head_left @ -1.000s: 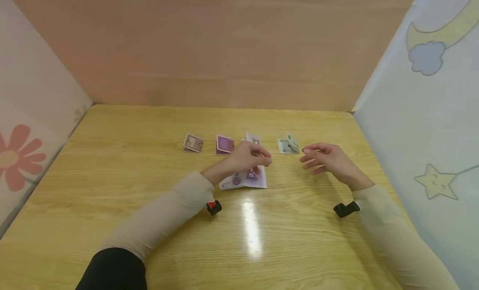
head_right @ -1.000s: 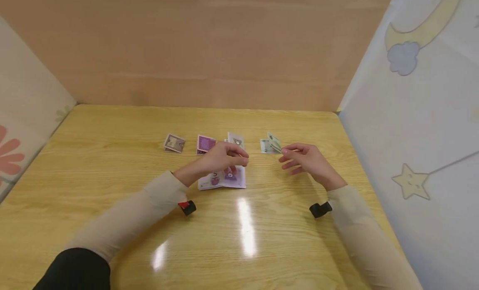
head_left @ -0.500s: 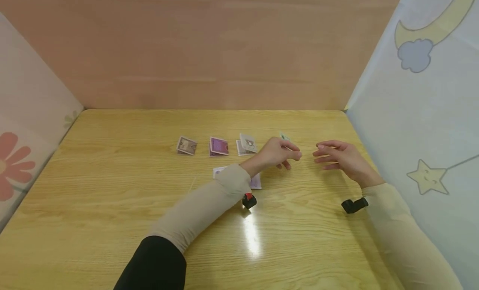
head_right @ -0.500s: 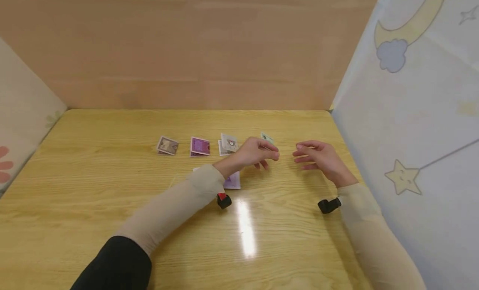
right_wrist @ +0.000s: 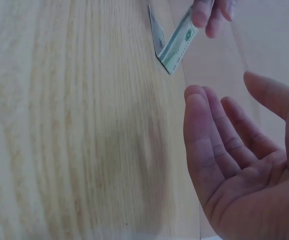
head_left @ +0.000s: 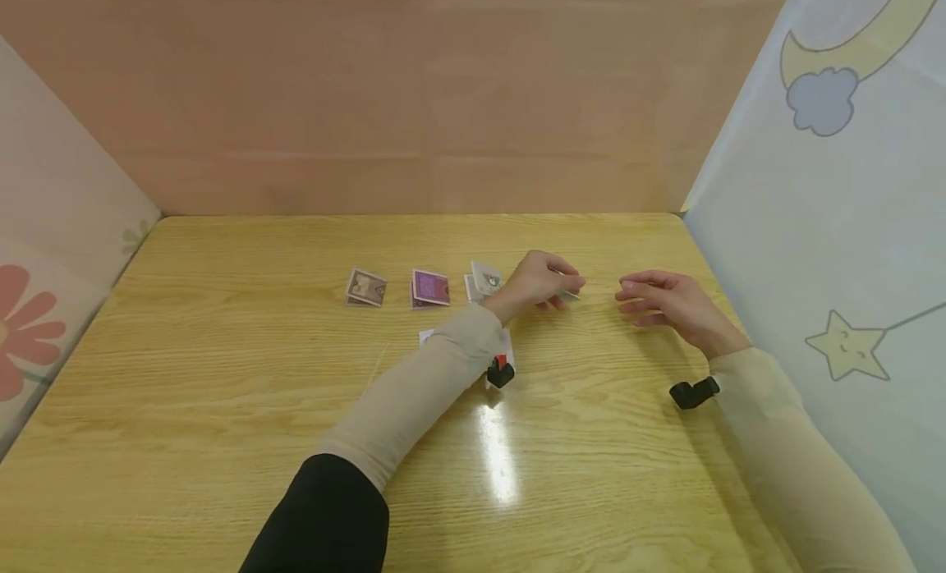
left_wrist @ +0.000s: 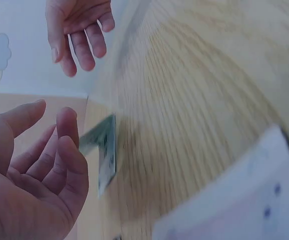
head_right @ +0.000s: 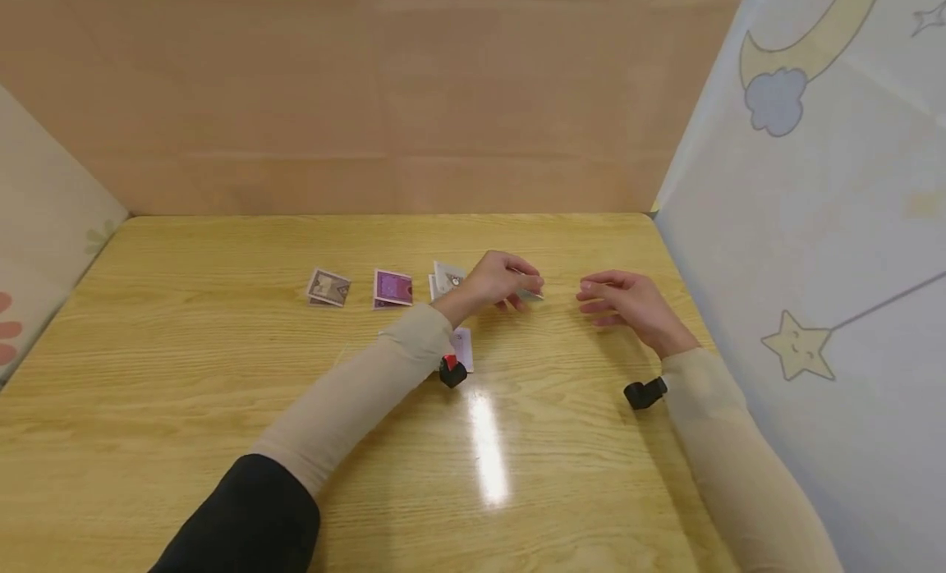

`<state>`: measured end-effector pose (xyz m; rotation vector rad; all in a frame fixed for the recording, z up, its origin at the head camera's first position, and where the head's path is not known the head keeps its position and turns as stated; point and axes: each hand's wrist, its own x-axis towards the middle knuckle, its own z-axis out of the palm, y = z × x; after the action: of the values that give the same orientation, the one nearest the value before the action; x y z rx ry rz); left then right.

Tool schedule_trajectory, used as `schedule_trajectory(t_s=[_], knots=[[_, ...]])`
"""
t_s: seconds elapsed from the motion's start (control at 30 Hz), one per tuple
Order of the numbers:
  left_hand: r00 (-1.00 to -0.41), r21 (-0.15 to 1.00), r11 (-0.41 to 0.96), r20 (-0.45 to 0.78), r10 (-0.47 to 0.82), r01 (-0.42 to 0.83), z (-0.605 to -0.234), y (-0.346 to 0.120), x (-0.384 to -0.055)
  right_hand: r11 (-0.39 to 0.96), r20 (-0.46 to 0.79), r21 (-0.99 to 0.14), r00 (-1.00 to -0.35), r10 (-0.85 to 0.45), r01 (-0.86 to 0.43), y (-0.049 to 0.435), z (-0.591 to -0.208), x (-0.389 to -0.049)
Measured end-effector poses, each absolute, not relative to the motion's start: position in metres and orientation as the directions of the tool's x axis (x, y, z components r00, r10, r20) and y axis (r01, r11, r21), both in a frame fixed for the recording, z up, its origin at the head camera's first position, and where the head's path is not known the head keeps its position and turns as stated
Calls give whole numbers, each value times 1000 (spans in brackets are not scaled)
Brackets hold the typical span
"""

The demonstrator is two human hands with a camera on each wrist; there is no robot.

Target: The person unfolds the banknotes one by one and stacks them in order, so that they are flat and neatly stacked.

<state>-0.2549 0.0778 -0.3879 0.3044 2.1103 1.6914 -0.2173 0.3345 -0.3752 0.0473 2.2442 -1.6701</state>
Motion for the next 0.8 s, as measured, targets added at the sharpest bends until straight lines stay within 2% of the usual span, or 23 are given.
schedule_trajectory(t_s=[0.4,0.8], knots=[[-923,917,387,-226,310,-95,-391,59,-262,399,-287,-896,-940,-182,196,323,-375,-235],[-942,759,651,-211,260,10,-399,68,-264,577,-288,-806,-939,-186,133,297,-378,-268]])
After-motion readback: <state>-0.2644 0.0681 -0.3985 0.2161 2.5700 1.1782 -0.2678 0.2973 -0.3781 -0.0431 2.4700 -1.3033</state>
